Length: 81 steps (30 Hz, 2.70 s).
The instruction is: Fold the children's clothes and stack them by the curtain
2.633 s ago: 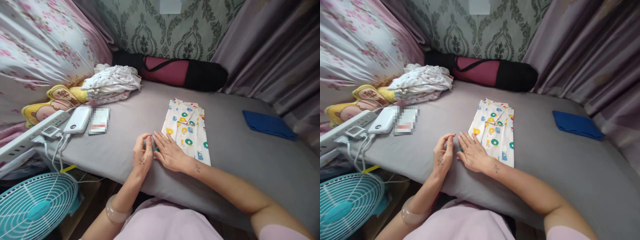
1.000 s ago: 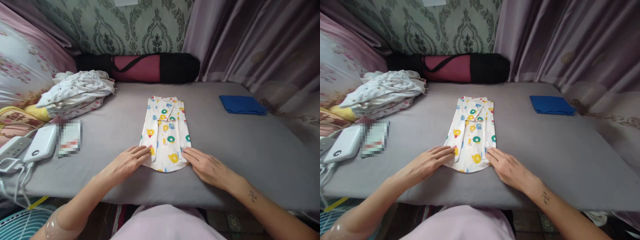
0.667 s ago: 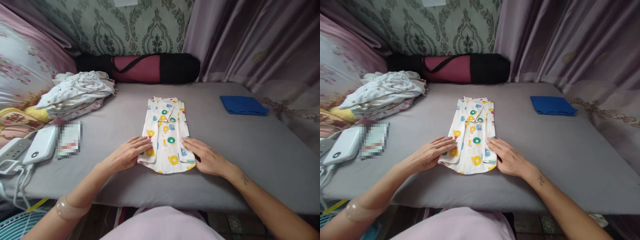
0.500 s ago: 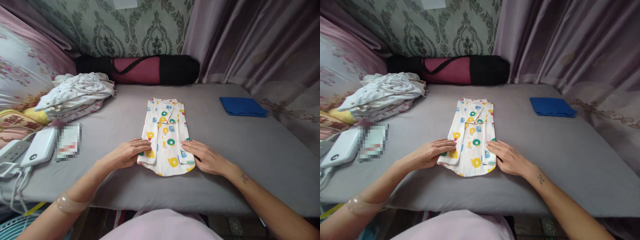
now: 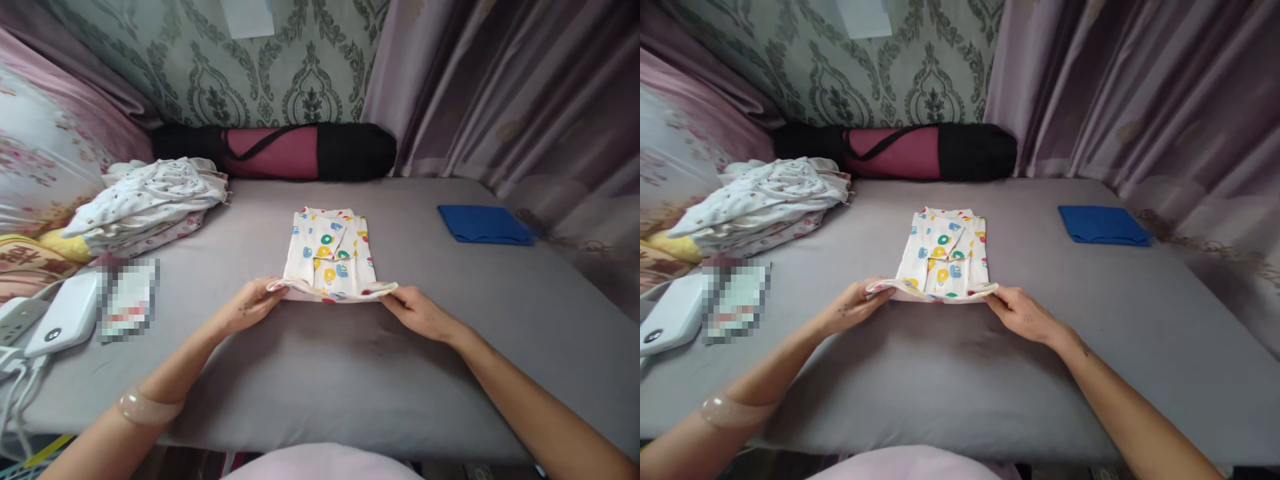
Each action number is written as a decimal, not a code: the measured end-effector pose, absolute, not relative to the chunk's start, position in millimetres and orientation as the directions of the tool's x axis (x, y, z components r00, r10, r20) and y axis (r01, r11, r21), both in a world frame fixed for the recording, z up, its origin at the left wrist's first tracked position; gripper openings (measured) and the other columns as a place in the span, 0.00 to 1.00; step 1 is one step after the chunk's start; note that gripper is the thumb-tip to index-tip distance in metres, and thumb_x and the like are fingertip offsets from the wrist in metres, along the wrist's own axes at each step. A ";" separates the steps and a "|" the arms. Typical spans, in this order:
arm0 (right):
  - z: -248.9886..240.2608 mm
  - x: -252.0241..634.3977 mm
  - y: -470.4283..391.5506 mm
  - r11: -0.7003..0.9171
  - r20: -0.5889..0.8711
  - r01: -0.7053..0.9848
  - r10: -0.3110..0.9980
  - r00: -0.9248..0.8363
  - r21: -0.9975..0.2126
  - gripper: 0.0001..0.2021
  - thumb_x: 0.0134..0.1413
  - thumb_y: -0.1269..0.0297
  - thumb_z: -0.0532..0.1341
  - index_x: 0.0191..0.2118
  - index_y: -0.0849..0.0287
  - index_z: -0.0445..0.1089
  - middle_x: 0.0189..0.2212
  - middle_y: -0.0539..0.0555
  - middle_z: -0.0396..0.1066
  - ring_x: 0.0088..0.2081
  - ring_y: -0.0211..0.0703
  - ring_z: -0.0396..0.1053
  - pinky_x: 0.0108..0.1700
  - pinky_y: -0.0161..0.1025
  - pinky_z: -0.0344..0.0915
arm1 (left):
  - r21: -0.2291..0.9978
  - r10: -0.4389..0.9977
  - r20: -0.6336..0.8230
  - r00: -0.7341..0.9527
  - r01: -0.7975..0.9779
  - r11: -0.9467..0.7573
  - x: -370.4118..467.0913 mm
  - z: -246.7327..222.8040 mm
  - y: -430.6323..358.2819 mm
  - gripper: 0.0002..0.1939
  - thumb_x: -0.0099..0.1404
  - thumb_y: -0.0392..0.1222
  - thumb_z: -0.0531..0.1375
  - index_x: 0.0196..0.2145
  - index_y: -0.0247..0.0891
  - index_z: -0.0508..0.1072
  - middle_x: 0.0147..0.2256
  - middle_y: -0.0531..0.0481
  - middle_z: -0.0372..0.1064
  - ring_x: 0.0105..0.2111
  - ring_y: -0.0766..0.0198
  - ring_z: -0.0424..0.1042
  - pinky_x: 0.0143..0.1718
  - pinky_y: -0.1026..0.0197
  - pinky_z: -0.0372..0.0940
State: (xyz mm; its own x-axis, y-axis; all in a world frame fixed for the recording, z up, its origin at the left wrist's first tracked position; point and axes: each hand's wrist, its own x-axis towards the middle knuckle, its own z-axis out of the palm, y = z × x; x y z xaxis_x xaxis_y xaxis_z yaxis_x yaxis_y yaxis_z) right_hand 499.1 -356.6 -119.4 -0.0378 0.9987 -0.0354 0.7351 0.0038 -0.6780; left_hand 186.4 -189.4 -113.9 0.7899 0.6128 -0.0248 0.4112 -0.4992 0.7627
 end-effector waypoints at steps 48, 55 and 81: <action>-133.9 487.1 -304.9 0.319 -0.037 0.923 0.942 -0.334 -0.212 0.26 0.68 0.55 0.43 0.68 0.57 0.49 0.68 0.57 0.45 0.69 0.49 0.40 0.67 0.57 0.42 | 0.302 0.562 -0.017 0.827 0.540 -0.786 205.7 -147.3 -186.4 0.27 0.73 0.52 0.41 0.65 0.39 0.54 0.67 0.39 0.44 0.68 0.52 0.41 0.65 0.40 0.45; -113.2 452.3 -280.6 0.419 0.091 0.896 0.908 -0.410 -0.147 0.25 0.69 0.58 0.42 0.65 0.61 0.56 0.67 0.60 0.48 0.68 0.49 0.42 0.67 0.56 0.41 | 0.382 0.645 0.120 0.754 0.565 -0.731 192.6 -164.2 -187.7 0.26 0.74 0.49 0.42 0.64 0.36 0.53 0.67 0.38 0.47 0.67 0.54 0.46 0.65 0.43 0.46; -133.0 389.6 -233.2 0.556 0.071 0.814 0.830 -0.553 -0.168 0.26 0.68 0.57 0.42 0.66 0.64 0.53 0.67 0.61 0.47 0.68 0.50 0.42 0.67 0.57 0.37 | 0.562 0.757 0.403 0.514 0.514 -0.648 188.1 -177.9 -181.1 0.17 0.71 0.37 0.45 0.53 0.35 0.65 0.56 0.37 0.66 0.58 0.58 0.64 0.59 0.49 0.62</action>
State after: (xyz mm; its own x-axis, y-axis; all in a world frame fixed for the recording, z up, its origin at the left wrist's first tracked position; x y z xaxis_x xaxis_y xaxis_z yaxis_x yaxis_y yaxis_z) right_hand 389.6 -233.2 -133.0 -0.5525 0.8304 0.0714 0.8141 0.5561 -0.1676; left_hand 188.1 -181.1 -177.9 0.5141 0.7574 0.4026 0.5139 -0.6478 0.5624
